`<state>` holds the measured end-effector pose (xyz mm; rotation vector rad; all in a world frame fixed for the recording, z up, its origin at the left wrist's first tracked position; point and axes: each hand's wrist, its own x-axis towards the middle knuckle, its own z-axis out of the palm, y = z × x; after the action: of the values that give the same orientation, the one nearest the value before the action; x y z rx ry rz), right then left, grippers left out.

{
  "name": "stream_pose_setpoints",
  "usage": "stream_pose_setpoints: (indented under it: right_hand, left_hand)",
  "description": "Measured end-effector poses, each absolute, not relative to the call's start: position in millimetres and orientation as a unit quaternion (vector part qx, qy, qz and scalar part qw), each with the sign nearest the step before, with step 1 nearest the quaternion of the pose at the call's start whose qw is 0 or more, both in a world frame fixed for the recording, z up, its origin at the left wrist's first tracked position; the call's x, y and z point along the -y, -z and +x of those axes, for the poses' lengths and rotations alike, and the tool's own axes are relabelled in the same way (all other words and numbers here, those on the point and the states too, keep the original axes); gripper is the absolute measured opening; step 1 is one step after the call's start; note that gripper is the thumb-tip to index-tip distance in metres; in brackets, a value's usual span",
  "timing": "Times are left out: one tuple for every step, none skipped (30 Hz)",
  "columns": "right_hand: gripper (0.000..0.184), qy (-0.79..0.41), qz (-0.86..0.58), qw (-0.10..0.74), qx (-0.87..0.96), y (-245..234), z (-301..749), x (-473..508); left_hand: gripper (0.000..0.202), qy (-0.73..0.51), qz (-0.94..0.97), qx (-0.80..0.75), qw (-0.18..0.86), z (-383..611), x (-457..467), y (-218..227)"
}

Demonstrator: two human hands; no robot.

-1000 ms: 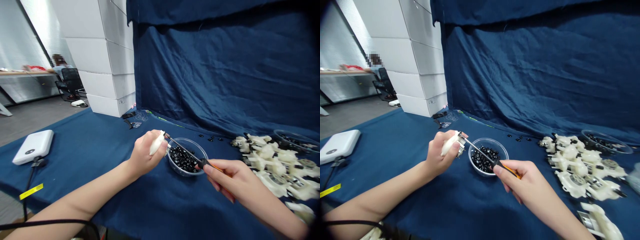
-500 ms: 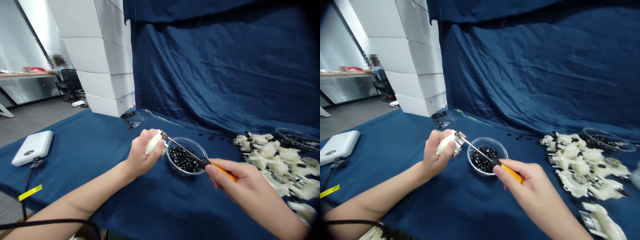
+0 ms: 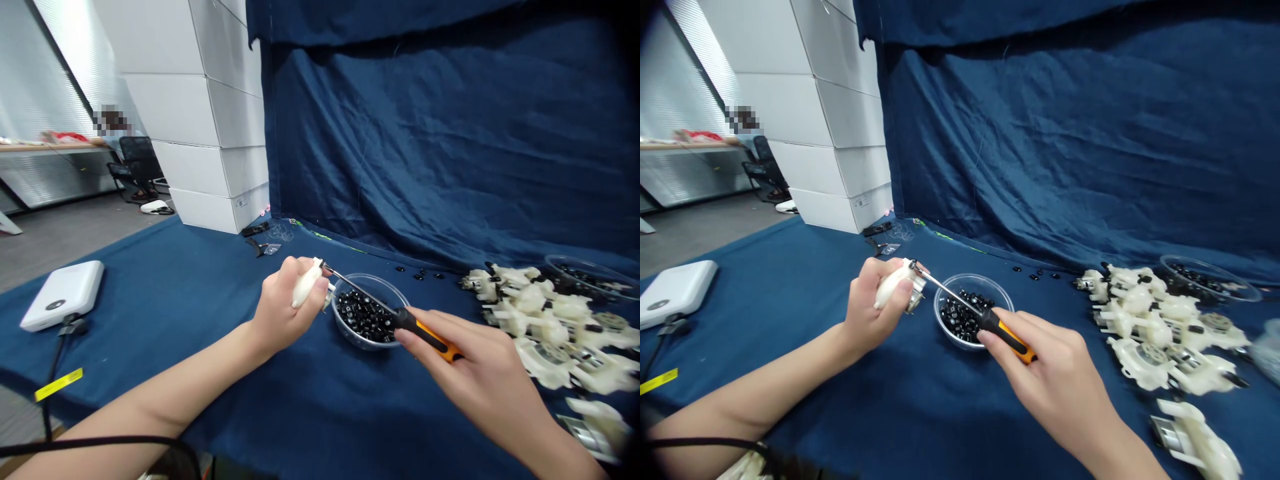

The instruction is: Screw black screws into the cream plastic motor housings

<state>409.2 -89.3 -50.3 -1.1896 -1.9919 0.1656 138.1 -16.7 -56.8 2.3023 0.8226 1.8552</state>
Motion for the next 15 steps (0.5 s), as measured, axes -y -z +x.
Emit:
stream_pose_setpoints:
  right_hand:
    - [0.038,-0.201,-0.48,0.376,0.767,47,409,89]
    - [0.047,-0.319,-0.49,0.345,0.734,45,408,89]
    - [0.053,-0.402,-0.5,0.319,0.698,44,406,89]
    - [0.053,-0.439,-0.511,0.308,0.671,44,405,88]
    - [0.05,-0.429,-0.521,0.322,0.665,45,404,88]
    - [0.043,-0.372,-0.527,0.35,0.679,46,403,86]
    - [0.036,-0.276,-0.526,0.382,0.708,49,403,85]
    - [0.028,-0.155,-0.516,0.404,0.739,52,403,83]
    - [0.022,-0.027,-0.496,0.412,0.763,55,404,81]
    - [0.018,0.093,-0.474,0.406,0.776,58,405,80]
    - [0.017,0.189,-0.452,0.391,0.779,61,406,78]
    - [0.019,0.252,-0.434,0.376,0.779,62,408,78]
    - [0.021,0.275,-0.421,0.368,0.782,63,409,78]
    - [0.022,0.26,-0.412,0.376,0.788,63,410,78]
    - [0.022,0.206,-0.414,0.389,0.796,61,411,80]
  left_hand:
    - [0.013,-0.608,0.753,-0.252,0.027,137,15,57]
    - [0.014,-0.612,0.753,-0.24,0.018,135,14,57]
    - [0.015,-0.616,0.752,-0.234,0.012,135,13,56]
    - [0.016,-0.62,0.747,-0.237,0.009,135,13,56]
    - [0.016,-0.624,0.742,-0.245,0.009,135,13,55]
    - [0.016,-0.628,0.736,-0.254,0.009,136,13,54]
    - [0.016,-0.63,0.73,-0.265,0.012,138,14,53]
    - [0.016,-0.629,0.725,-0.279,0.018,140,15,52]
    - [0.015,-0.626,0.722,-0.294,0.026,141,17,52]
    - [0.014,-0.622,0.72,-0.305,0.033,142,18,51]
    - [0.014,-0.618,0.72,-0.313,0.038,143,20,51]
    - [0.014,-0.615,0.721,-0.317,0.041,143,21,50]
    - [0.014,-0.612,0.723,-0.318,0.042,143,21,50]
    - [0.015,-0.609,0.728,-0.311,0.039,142,20,50]
    - [0.015,-0.607,0.736,-0.3,0.032,140,19,50]
